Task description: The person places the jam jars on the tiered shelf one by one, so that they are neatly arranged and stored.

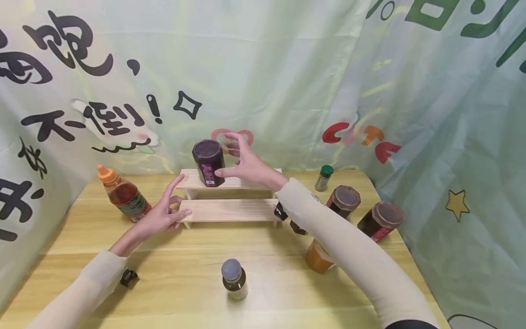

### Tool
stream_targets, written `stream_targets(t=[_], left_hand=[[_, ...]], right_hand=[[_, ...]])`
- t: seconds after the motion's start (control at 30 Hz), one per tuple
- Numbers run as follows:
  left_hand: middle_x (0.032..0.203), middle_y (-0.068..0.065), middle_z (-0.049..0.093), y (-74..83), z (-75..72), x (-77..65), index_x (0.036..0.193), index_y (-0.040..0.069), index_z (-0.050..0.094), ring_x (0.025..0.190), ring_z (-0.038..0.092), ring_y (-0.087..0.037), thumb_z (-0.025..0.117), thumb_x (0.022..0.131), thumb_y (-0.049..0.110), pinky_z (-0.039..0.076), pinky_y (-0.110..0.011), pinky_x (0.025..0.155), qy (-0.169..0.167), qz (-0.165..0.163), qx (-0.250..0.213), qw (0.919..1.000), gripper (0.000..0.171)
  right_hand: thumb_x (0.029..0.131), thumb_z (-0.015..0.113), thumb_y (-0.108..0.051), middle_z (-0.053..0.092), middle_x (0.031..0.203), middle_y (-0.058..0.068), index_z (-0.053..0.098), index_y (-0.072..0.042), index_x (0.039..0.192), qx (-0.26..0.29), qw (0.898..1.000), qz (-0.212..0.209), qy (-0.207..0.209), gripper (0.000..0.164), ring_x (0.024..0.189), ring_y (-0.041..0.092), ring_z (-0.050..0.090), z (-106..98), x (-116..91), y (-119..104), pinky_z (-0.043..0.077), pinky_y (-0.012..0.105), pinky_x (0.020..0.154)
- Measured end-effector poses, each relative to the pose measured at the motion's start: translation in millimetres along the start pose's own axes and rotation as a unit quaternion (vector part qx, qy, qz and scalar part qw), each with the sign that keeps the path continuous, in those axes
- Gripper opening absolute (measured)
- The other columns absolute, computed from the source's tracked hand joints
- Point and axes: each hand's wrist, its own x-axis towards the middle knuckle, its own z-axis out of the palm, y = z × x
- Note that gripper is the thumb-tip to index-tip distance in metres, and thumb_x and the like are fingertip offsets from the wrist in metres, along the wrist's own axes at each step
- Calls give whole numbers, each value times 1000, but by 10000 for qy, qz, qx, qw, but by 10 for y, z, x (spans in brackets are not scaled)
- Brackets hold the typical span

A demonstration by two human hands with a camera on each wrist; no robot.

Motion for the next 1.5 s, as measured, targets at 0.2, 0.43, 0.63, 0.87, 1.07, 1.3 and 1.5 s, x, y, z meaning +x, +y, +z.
stream_targets(t=[0.2,0.43,0.63,0.87,1.07,1.3,1.5], left_hand=[[118,-29,49,-19,-22,-44,171,57,2,58,60,-24,73,106,7,46,-26,46,36,15,30,10000,109],[119,-30,48,-8,-9,-48,172,53,1,56,60,-28,71,107,6,43,-26,43,-59,105,25,9999,107],[116,-29,48,10,10,-9,172,53,1,58,60,-28,71,107,4,43,-26,43,-103,109,-26,9999,108],[116,-28,46,20,42,0,172,55,3,60,60,-25,73,106,6,43,-26,43,-56,-1,-78,10000,108],[116,-28,47,43,2,-39,172,55,2,60,63,-29,72,107,6,43,-28,41,-30,-8,103,9999,107],[118,-29,48,71,8,-53,172,53,1,58,63,-29,71,107,5,43,-30,38,-31,59,122,9999,107],[114,-28,48,47,36,-38,172,53,2,57,63,-29,71,107,5,43,-31,37,-7,93,133,9999,107]], right_hand=[[91,89,-6,35,169,19,21,-14,170,72,9999,-41,151,105,154,35,40,-62,-267,-88,39,52,122],[98,83,-11,49,159,11,27,-16,168,0,9989,-64,458,90,147,27,51,-205,-655,-251,43,49,119],[103,78,-11,53,154,8,35,-15,163,52,9977,-241,624,74,144,23,54,-388,-1039,-305,45,48,118],[104,74,-4,53,153,11,36,-15,162,10,9961,-179,859,70,144,29,55,-610,-1520,-234,49,35,113],[104,68,5,51,153,20,30,-17,164,26,9940,-368,1027,74,141,25,57,-678,-1875,-101,50,29,109],[102,68,12,50,152,23,31,-12,164,-154,9921,-529,1124,76,139,24,59,-717,-2231,33,51,28,109],[97,67,20,54,148,26,42,2,155,-556,9894,-778,1093,66,135,25,60,-770,-2507,178,49,25,109]])
